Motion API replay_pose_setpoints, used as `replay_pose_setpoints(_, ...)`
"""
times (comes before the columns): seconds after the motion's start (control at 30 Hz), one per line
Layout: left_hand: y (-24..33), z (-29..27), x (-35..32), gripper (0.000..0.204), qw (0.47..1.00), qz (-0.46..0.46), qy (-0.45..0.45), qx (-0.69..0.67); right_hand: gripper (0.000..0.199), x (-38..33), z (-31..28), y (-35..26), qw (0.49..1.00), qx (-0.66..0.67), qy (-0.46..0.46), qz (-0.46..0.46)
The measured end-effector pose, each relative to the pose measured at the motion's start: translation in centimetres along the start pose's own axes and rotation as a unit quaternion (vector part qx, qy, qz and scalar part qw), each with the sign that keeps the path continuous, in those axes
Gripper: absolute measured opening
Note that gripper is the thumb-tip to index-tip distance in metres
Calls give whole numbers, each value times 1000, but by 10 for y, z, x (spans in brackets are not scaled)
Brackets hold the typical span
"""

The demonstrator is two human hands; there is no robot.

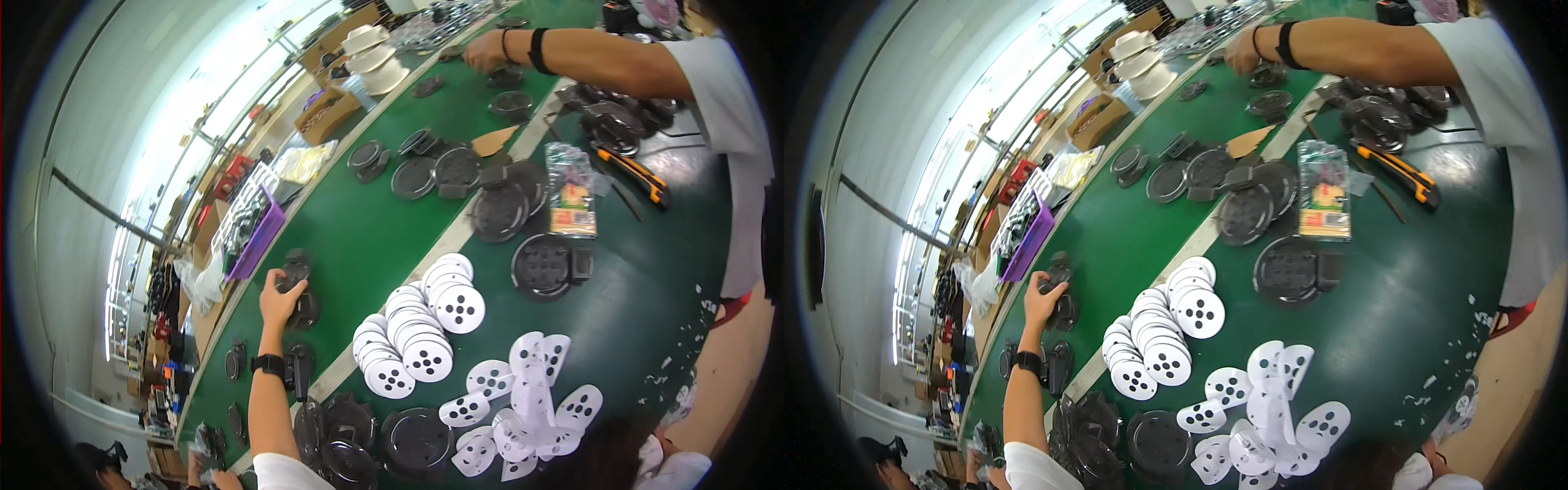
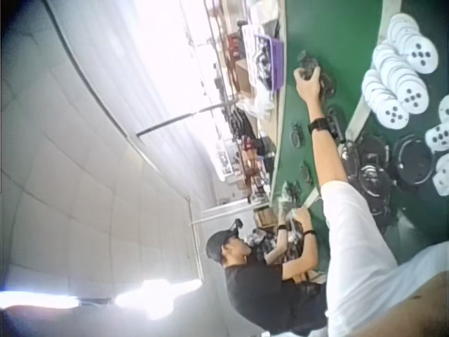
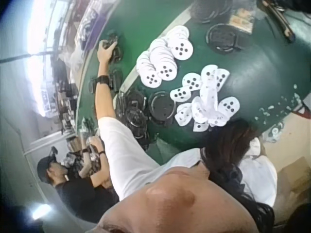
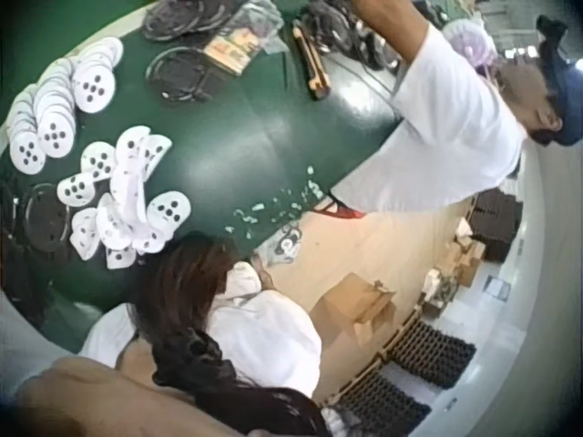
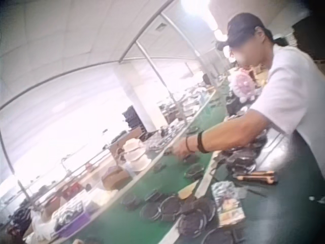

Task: Assembling plastic housing components by inserting white circular templates into black plastic bases.

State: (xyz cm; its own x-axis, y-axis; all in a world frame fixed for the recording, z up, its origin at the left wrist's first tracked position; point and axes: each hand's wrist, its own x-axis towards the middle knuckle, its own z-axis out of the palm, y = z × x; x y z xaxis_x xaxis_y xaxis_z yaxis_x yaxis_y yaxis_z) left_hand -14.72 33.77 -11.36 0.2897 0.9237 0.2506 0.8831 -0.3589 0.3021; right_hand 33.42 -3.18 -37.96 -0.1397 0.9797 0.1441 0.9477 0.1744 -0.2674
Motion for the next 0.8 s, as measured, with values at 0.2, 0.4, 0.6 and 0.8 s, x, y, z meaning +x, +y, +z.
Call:
replay_pose_setpoints(0.2,36,-50,-7,47,971,136,5,-198,22,-388,114,-224,836,194,82,507)
replay_pose_setpoints(0.4,108,-173,-134,50,953,281,-95,-56,34,-333,-40,-176,760,173,266,567)
replay_pose_setpoints(0.6,103,-216,-259,52,949,256,-183,-8,30,-293,-122,-114,789,131,456,391)
replay_pose_setpoints(0.8,69,-153,-349,57,959,196,-181,-92,29,-182,-203,-113,818,186,489,237)
